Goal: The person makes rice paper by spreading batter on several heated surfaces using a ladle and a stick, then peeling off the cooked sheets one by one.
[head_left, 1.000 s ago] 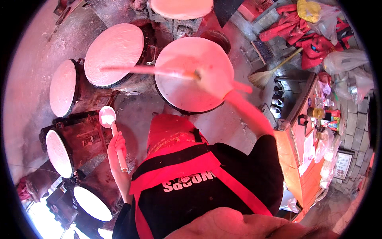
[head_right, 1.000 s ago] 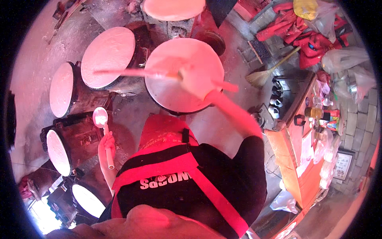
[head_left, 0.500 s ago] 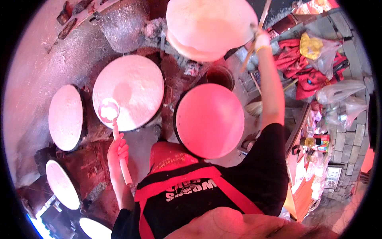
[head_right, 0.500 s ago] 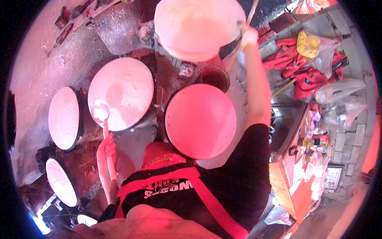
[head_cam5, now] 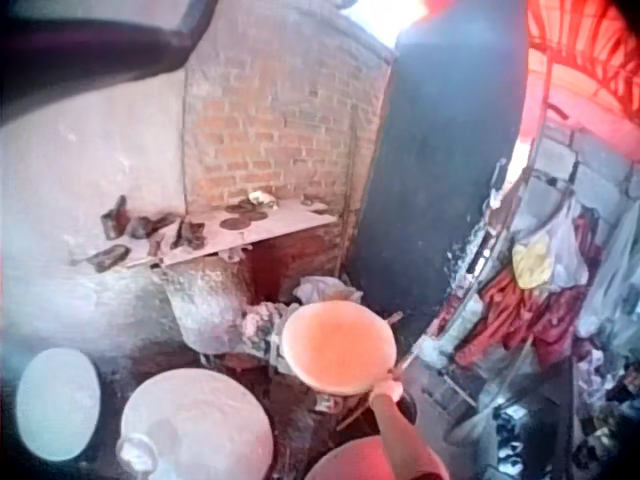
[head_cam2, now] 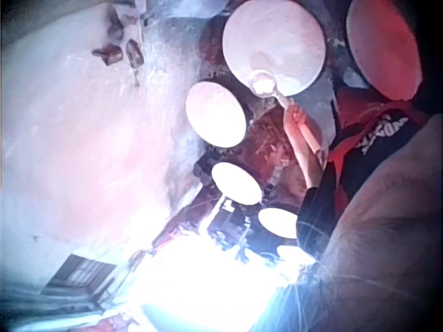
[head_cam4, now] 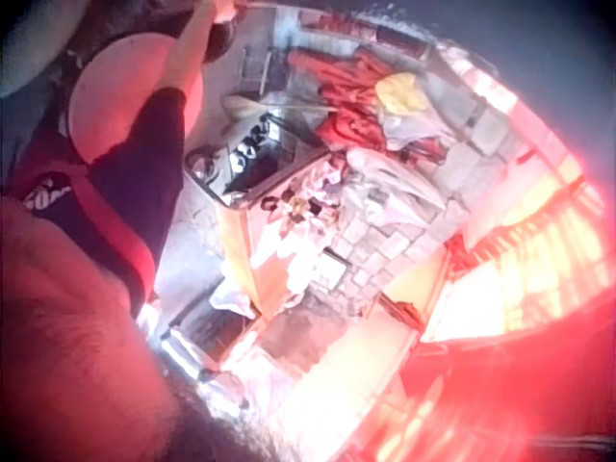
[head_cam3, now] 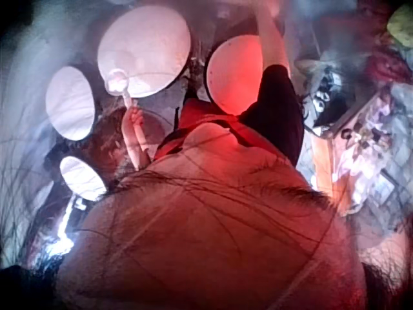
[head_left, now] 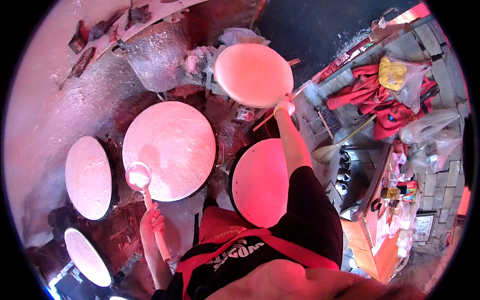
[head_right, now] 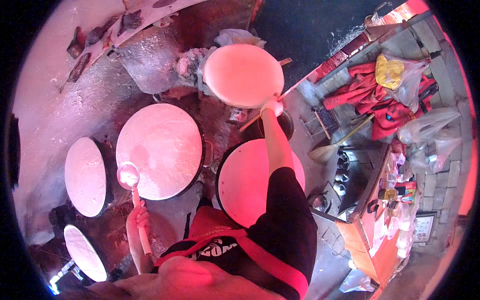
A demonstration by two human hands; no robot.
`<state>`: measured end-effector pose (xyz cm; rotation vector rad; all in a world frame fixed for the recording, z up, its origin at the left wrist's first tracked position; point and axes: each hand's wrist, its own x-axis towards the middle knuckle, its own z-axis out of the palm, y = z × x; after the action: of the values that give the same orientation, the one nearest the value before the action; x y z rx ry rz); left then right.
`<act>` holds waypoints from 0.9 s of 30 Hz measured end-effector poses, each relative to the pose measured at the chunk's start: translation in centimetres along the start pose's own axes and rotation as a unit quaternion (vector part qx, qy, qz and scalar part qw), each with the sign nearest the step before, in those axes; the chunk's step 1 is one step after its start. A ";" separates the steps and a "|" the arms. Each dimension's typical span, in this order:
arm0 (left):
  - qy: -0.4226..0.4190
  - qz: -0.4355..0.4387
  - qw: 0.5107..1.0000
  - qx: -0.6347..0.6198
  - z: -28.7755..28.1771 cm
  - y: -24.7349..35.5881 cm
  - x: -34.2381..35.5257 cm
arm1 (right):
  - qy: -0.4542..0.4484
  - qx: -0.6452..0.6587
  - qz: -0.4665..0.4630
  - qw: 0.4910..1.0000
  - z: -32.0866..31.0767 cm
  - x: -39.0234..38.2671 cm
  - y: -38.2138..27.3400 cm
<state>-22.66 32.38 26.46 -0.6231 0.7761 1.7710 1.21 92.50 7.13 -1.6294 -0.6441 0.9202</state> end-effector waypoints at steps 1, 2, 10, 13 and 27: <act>-0.021 -0.036 0.999 -0.029 -0.2 -0.8 0.3 | 0.002 0.055 -0.015 0.998 -3.0 5.5 0.9; -0.020 -0.025 0.998 -0.054 -0.8 -1.8 -1.1 | 0.001 0.023 -0.014 1.000 -2.6 2.2 0.0; -0.100 0.008 0.957 -0.273 -7.4 -15.3 -13.5 | -0.610 -0.057 0.176 0.770 -14.7 -25.1 -7.3; -0.118 0.054 0.925 -0.357 -13.3 -22.2 -20.0 | -0.789 -0.161 0.119 0.580 -24.3 -35.9 -2.4; 0.778 0.320 0.470 -0.268 -39.8 -68.4 -40.0 | -0.924 -0.247 -0.235 -0.175 -62.4 -56.0 8.3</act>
<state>56.47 -6.15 15.51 -2.9251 1.7765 1.5944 22.01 11.56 18.26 -1.0196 1.7919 -0.9293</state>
